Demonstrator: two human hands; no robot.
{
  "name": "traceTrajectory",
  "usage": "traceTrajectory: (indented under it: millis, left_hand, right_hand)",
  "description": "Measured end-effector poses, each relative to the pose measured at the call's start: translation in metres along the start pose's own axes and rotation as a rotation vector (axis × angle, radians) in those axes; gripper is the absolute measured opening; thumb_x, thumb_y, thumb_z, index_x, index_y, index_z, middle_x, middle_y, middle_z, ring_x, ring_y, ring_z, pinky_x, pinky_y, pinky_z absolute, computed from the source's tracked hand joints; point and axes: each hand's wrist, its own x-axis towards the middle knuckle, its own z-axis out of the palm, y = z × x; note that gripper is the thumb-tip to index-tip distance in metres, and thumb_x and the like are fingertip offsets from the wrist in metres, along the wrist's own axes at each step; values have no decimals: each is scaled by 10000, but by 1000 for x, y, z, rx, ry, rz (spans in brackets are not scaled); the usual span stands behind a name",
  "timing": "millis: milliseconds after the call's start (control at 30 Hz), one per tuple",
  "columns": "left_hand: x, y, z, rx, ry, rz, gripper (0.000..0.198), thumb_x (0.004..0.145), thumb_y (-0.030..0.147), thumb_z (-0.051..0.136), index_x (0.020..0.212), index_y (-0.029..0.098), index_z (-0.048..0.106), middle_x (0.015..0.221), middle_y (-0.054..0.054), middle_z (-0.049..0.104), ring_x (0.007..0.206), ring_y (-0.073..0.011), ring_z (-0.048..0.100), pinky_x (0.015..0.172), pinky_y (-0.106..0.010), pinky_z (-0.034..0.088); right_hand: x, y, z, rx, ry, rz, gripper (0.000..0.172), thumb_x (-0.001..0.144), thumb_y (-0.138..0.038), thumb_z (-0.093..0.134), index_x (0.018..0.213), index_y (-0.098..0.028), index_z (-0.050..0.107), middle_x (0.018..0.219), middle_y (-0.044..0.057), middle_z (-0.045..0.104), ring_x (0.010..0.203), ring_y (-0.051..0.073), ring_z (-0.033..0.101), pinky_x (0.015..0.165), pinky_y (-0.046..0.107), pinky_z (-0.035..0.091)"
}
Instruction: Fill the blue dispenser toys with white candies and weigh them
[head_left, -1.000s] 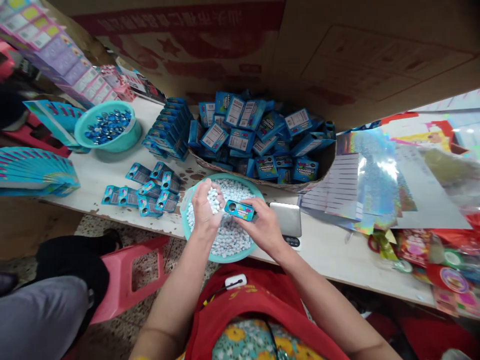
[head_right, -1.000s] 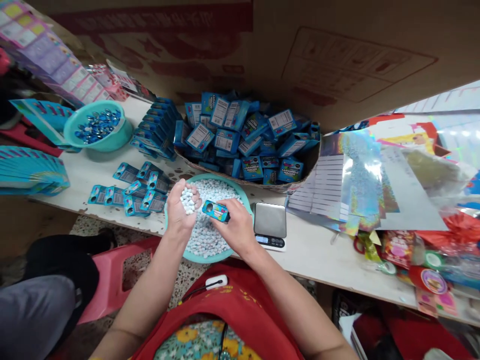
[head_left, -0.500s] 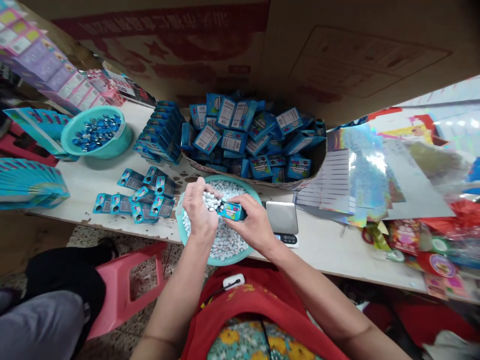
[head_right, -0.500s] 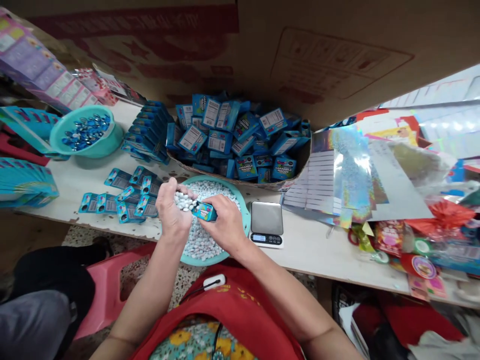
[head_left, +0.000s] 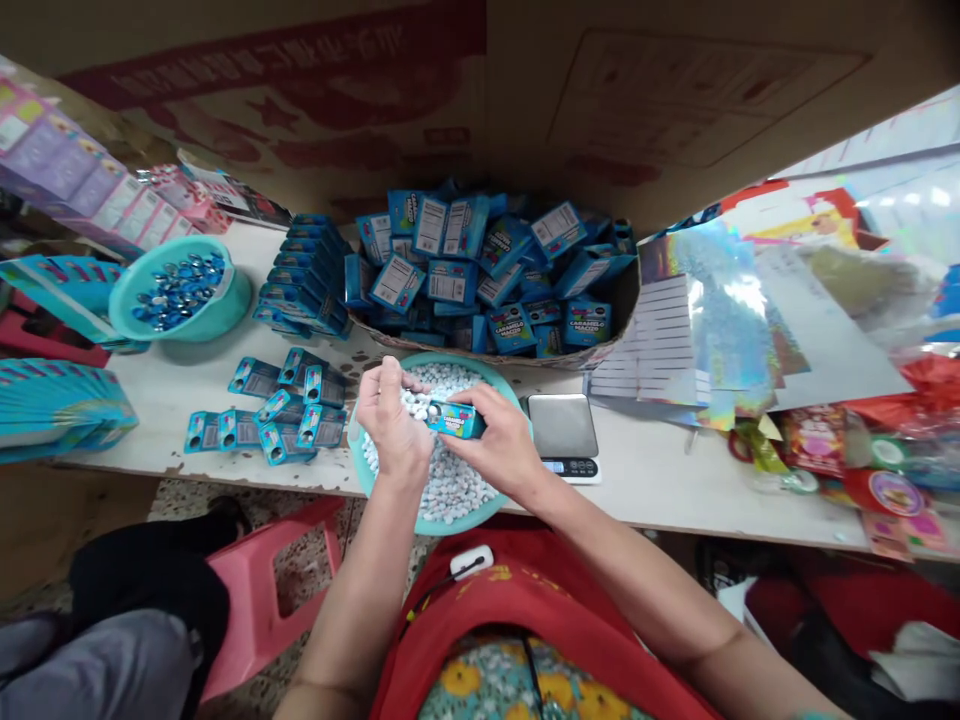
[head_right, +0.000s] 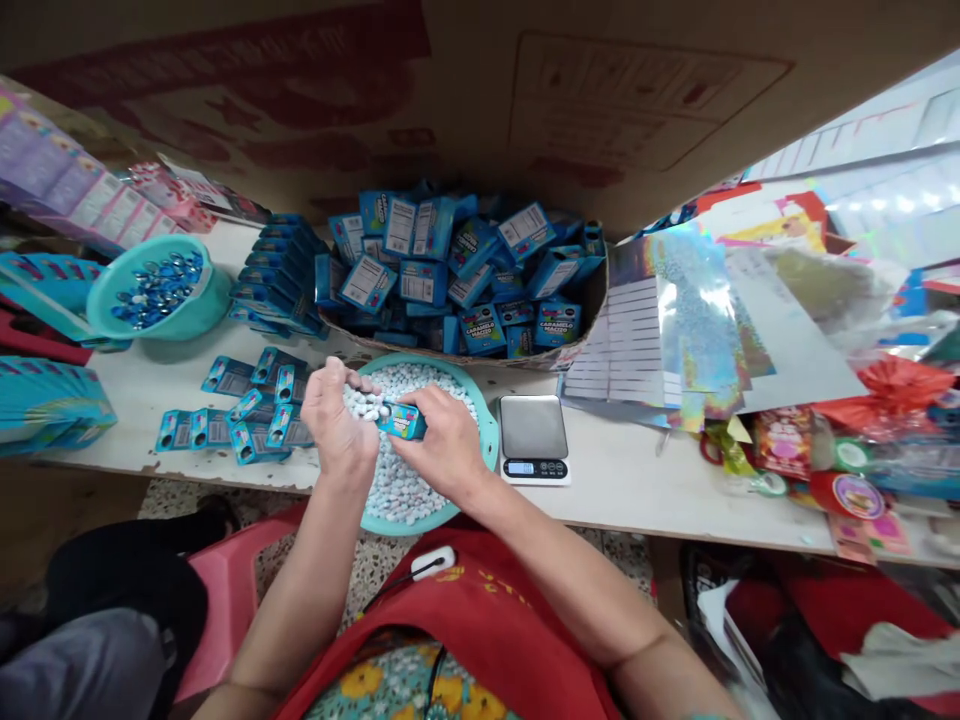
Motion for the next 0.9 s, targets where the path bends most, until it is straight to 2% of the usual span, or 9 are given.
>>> traceTrajectory:
  millis: [200,333,500,633,767,900]
  left_hand:
    - [-3,7,1,16,-36,-7,311,790,411,647,702,176,462,545,52,450,497,-91,477,535,-233,438]
    - [0,-1,0,21,-38,53,291,801,399,643,723,171,480,540,52,471,500,-100,499,551,-245,450]
    - [2,-6,0,22,-14,-7,317,775,366,678,682,168,449,500,71,396,432,-67,386,436,-201,334]
    - [-1,0,3,-1,-16,54,293,795,379,660,733,170,464,529,69,411,465,-65,424,473,-194,370]
    - [-2,-6,6,18,-4,-44,367,749,428,700,708,170,442,505,78,382,413,-48,359,397,-174,295]
    - [-4,-5,9,-18,-70,-76,387,745,445,710,722,174,434,504,86,354,391,-38,307,353,-162,231]
  right_hand:
    - [1,-7,-2,0,-8,-7,279,685,-185,688,955,-205,623,923,26,638,905,193,586,804,307,459]
    - [2,-3,3,-9,-9,-24,281,701,-207,683,975,-195,623,949,34,642,929,198,582,816,310,450]
    - [1,-4,3,-37,-32,19,264,691,-185,687,951,-183,640,914,31,644,911,197,589,800,303,444]
    - [-1,-9,-5,-23,5,-38,291,703,-200,685,990,-188,635,969,35,650,958,201,584,849,315,437]
    - [1,-2,-3,-30,-12,39,286,687,-178,693,969,-189,643,943,33,648,927,199,590,821,306,448]
    - [2,5,-1,31,-24,9,296,691,-176,696,980,-179,638,941,33,639,921,190,589,818,302,448]
